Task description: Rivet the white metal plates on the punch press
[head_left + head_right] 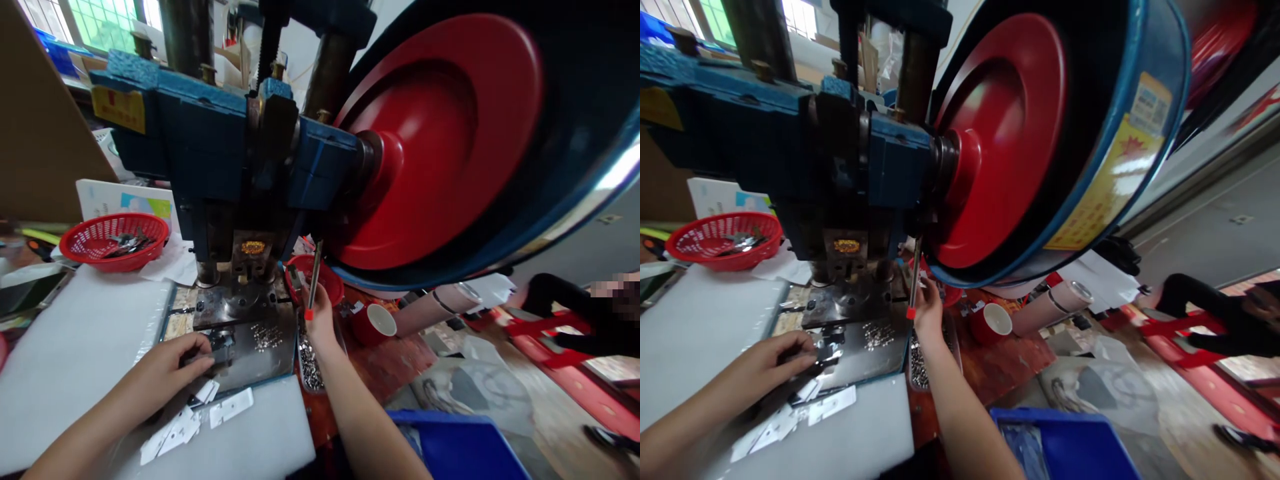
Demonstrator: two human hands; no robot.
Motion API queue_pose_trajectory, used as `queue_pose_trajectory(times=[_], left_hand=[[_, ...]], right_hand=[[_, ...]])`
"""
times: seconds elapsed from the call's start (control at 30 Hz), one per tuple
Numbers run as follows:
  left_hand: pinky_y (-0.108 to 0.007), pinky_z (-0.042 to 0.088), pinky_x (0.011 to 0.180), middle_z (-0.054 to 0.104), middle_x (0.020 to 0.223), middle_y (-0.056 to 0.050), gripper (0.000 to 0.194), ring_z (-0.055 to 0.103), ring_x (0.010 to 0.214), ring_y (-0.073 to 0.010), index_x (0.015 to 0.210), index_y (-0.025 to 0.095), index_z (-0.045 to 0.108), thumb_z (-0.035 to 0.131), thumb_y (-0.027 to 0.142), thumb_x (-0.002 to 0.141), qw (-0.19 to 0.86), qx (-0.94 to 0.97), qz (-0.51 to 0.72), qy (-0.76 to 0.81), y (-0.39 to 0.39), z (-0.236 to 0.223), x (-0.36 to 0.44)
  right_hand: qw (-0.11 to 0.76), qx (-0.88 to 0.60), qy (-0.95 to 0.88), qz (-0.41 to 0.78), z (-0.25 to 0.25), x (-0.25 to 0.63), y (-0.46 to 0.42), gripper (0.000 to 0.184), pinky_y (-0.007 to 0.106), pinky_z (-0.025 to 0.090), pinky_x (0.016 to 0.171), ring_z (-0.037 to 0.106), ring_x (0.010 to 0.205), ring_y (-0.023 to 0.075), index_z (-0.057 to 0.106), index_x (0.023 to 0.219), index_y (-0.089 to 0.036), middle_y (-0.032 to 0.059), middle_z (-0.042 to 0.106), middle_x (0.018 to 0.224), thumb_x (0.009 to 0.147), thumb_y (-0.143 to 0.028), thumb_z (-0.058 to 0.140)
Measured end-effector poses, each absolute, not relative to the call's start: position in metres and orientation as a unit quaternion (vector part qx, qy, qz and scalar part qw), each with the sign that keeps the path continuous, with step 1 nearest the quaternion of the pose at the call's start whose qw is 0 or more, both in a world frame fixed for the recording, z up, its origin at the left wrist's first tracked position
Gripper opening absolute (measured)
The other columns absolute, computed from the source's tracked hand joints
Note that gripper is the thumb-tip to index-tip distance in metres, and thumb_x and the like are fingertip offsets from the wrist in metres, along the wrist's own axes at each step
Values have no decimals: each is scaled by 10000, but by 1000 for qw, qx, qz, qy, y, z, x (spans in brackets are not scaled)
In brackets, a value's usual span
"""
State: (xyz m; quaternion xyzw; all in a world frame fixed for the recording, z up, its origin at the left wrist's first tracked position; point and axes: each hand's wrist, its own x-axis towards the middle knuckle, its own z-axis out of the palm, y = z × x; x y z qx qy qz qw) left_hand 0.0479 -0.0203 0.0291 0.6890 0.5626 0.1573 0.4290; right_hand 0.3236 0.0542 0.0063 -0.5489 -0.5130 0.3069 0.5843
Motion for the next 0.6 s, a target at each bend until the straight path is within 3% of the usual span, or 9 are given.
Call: queue_pose_trajectory(times=[0.07,0.17,0.27,0.33,0.43,0.6], left_hand=[[-306,419,730,650,856,-6,316,591,812,-211,907,254,588,481,540,825,455,658,188,569,-20,26,50],[-319,441,730,662,907,-27,399,605,819,-220,1004,249,609,526,574,788,495,598,237,584,-19,19,49],[-321,463,686,661,856,-39,501,617,782,-223,1087,227,607,562,596,750,520,546,282,593,-19,14,48],[-321,474,670,662,826,-47,544,625,774,-225,1126,209,600,569,594,743,537,520,298,593,-19,13,48],[-336,486,725,686,913,-76,556,635,839,-232,1166,202,593,586,559,740,551,507,314,584,-19,12,48],[-361,485,799,682,1067,-89,521,633,919,-244,1161,212,611,603,515,737,536,516,333,579,-16,12,47]], right_hand=[[528,-561,-585,255,9,324,39,265,342,476,750,604,830,200,662,1008,-203,58,671,868,872,-318,466],[395,-557,-702,202,12,306,20,155,358,441,820,576,861,214,716,837,-240,48,663,848,839,-276,564],[242,-562,-783,108,10,283,13,116,346,422,798,541,876,222,721,788,-247,49,643,830,820,-239,609],[187,-570,-797,68,8,274,12,89,344,411,771,532,875,228,715,778,-238,49,638,824,805,-236,631],[173,-574,-798,56,8,271,10,95,347,394,761,536,862,224,705,770,-234,41,643,828,815,-229,621],[277,-541,-790,80,27,268,18,112,327,387,811,533,863,194,700,851,-250,17,655,862,857,-235,588]])
